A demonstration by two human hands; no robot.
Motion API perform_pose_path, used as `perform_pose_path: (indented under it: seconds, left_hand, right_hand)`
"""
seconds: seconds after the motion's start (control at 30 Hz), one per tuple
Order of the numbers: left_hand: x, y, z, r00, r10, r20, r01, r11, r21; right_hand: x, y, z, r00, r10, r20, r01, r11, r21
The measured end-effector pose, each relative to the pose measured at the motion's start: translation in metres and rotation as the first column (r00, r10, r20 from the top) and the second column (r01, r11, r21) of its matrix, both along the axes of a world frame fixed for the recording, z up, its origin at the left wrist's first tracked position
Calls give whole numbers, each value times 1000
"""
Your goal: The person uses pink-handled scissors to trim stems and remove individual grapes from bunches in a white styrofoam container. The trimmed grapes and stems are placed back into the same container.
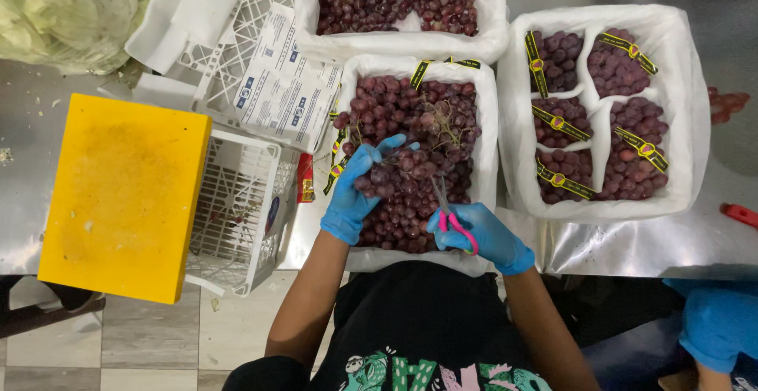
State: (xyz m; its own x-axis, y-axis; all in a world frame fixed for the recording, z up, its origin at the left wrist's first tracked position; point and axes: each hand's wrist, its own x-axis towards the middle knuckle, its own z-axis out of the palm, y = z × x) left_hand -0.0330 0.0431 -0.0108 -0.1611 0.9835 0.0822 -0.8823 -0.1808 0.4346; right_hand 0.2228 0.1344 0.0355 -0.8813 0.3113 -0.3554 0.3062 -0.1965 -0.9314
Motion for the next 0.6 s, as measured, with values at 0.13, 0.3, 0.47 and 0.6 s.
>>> perform_pose_path:
  seconds: [0.13, 0.3, 0.47, 0.6]
  left_hand:
    - [5, -1, 13, 996, 4, 94, -5, 1000, 8]
    - [17, -5, 27, 998, 61, -13, -60, 995, 76]
    - [30, -3, 37, 926, 275, -259, -270, 961, 55]
    - [39, -6, 39, 892, 336, -303, -357, 934, -17]
  right_hand:
    - [-5, -18, 16, 998, 26, -50, -18, 988, 156]
    - [-7, -27, 31, 993, 31, 112, -57, 971, 231]
    - [-14, -37, 28, 993, -87, 79, 87, 996, -2]
    - [-20, -41, 23, 984, -172, 50, 170, 985, 36]
